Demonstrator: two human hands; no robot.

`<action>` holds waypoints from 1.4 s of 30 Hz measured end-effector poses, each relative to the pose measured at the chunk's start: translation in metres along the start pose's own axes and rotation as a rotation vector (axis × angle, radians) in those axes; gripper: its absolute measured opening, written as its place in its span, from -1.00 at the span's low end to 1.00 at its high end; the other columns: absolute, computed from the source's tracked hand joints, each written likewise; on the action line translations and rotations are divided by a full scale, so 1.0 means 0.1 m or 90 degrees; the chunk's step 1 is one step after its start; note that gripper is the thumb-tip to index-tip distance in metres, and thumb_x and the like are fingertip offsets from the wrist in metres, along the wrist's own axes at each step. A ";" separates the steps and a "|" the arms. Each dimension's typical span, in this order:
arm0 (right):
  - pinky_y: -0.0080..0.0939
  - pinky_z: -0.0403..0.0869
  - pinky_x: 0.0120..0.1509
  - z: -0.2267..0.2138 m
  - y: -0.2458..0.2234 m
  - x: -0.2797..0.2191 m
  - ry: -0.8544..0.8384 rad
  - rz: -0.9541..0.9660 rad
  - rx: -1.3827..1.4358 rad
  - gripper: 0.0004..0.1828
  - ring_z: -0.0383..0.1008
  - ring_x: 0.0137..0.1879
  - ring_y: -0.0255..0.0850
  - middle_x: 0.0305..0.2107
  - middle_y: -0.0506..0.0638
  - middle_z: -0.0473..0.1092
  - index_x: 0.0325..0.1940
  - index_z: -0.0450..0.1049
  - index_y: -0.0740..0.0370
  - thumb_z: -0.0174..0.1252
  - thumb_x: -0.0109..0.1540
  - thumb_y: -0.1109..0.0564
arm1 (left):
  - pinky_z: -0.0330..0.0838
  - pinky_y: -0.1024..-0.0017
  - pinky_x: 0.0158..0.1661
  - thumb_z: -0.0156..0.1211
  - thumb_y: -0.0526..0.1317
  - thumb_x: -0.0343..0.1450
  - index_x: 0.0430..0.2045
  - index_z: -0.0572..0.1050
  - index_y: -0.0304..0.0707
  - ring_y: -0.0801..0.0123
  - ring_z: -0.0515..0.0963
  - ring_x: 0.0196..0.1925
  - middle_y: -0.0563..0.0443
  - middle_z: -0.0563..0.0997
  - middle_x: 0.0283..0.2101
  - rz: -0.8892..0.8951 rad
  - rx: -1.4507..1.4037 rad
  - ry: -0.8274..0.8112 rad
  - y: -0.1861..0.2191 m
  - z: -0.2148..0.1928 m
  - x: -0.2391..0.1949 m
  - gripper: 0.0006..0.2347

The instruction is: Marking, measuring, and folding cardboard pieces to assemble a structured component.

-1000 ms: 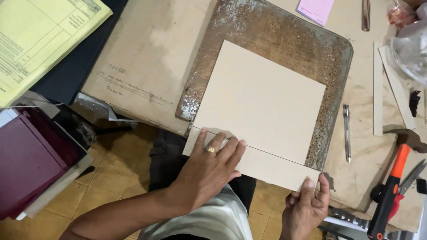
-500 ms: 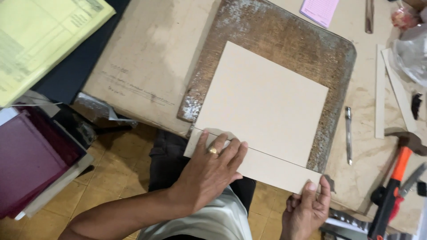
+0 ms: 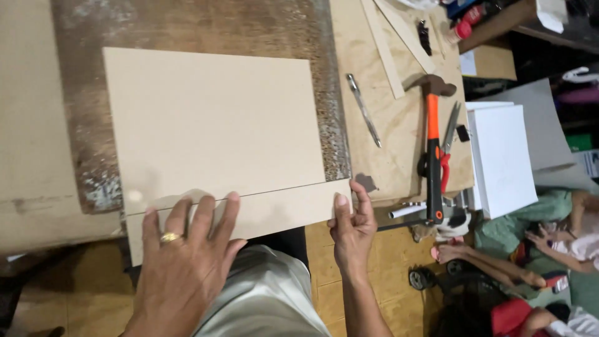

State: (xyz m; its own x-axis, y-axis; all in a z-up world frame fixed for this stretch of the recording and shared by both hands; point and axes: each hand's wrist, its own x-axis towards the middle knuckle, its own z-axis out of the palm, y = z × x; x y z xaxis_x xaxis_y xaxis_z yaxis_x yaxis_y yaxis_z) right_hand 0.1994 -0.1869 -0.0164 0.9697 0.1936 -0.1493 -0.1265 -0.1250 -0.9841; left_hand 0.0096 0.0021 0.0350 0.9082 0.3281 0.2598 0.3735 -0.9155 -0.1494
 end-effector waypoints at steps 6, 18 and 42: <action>-0.42 0.27 -0.41 -0.27 -0.31 0.40 0.005 -0.151 -0.215 -0.47 0.21 -0.51 -0.47 -0.65 -0.24 0.23 0.19 0.50 0.15 -0.04 0.36 -0.24 | 0.46 0.05 0.10 0.05 0.30 0.36 0.19 0.43 0.23 0.28 0.56 0.06 0.17 0.53 0.05 -0.009 0.005 0.025 0.02 0.06 0.02 -0.47; 0.03 0.60 -0.11 -0.09 -0.67 1.39 -0.116 -0.344 -0.675 -0.53 0.50 -0.22 0.01 -0.20 0.21 0.45 0.42 0.24 0.31 -0.09 0.40 0.22 | 0.46 0.13 0.09 0.11 0.33 0.30 0.18 0.43 0.26 0.34 0.55 0.11 0.15 0.49 0.07 -0.009 0.064 0.014 0.04 0.03 0.00 -0.44; -0.50 0.35 -0.41 -0.24 -0.37 0.59 -0.354 -0.260 -0.130 -0.89 0.42 -0.45 -0.48 -0.42 -0.07 0.55 -0.14 0.49 0.19 0.15 0.37 0.11 | 0.47 0.08 0.13 -0.06 0.27 0.41 0.25 0.34 0.19 0.28 0.52 0.12 0.13 0.45 0.08 0.019 0.064 -0.061 0.05 -0.01 0.02 -0.47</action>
State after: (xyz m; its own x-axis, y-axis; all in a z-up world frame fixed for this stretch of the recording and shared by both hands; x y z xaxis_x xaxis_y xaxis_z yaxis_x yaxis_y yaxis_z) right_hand 0.2666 -0.1946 0.0134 0.6742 0.7240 0.1462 0.3180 -0.1058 -0.9422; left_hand 0.0127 -0.0018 0.0358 0.9310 0.3267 0.1628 0.3593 -0.8987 -0.2516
